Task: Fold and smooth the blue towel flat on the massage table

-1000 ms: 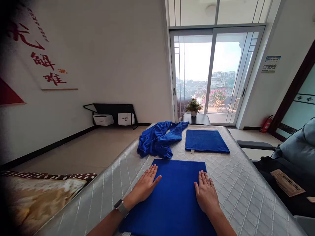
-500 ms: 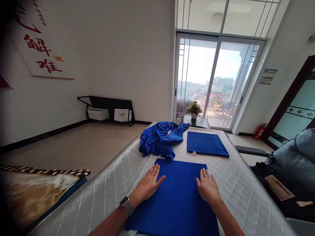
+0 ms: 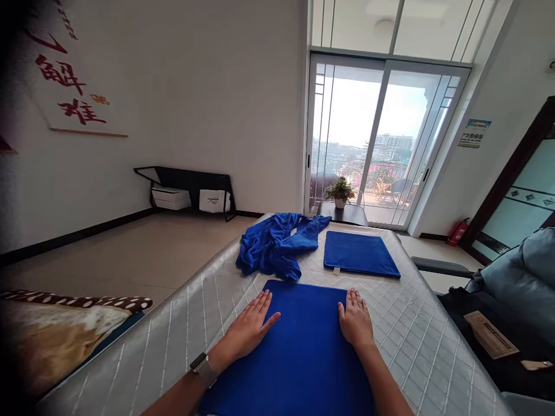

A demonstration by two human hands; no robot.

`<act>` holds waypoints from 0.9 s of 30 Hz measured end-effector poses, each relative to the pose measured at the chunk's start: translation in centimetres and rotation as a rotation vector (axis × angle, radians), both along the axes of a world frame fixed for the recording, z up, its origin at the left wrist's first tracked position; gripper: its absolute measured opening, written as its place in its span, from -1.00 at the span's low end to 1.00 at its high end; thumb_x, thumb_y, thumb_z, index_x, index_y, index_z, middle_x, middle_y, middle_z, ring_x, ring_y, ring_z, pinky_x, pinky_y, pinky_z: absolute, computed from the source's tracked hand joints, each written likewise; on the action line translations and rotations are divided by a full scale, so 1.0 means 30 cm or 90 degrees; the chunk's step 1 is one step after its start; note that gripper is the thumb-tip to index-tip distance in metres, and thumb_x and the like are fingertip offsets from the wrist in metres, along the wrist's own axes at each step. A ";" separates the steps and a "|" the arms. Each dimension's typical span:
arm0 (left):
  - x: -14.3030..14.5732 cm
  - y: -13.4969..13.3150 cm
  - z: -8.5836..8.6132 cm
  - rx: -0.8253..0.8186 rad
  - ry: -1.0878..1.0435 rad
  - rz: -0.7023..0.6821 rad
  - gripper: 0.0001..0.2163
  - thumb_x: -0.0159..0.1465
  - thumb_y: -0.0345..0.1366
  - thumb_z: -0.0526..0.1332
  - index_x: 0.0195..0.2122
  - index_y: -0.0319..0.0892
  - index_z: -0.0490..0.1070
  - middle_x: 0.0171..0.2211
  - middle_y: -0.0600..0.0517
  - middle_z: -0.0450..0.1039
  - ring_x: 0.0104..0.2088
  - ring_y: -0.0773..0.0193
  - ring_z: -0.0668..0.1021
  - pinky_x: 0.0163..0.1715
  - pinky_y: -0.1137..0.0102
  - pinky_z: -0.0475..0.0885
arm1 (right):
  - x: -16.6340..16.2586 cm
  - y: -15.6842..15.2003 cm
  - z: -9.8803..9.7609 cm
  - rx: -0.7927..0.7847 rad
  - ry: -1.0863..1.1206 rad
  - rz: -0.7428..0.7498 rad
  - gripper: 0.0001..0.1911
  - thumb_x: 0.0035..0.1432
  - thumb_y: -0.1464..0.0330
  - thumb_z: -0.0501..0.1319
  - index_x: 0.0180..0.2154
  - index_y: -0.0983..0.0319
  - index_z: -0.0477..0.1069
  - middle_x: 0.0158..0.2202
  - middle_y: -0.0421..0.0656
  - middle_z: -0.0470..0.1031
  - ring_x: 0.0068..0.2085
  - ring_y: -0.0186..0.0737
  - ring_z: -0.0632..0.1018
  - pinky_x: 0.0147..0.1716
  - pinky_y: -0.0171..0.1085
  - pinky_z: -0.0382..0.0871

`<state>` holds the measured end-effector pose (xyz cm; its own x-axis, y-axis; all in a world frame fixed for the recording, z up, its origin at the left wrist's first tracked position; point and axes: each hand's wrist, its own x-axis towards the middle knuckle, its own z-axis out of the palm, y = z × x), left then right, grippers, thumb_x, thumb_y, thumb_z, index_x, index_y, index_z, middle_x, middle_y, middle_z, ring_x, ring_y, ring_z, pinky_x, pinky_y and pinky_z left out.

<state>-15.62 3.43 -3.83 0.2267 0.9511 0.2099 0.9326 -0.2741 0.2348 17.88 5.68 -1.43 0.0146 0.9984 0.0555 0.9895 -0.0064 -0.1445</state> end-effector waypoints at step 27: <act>0.311 -0.026 0.095 0.001 0.079 -0.131 -0.29 0.48 0.11 -0.27 0.46 -0.32 0.00 0.45 -0.22 0.03 0.45 0.05 0.11 0.39 0.09 0.12 | -0.007 -0.021 0.033 0.007 0.070 0.004 -0.29 0.43 0.17 -0.19 0.43 0.47 -0.03 0.48 0.08 -0.07 0.49 -0.07 -0.06 0.42 -0.09 -0.24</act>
<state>-6.30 2.65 -0.98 0.4402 0.8815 0.1707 0.8784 -0.4622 0.1217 17.67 5.04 -0.43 0.0146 0.9978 0.0645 0.9676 0.0022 -0.2526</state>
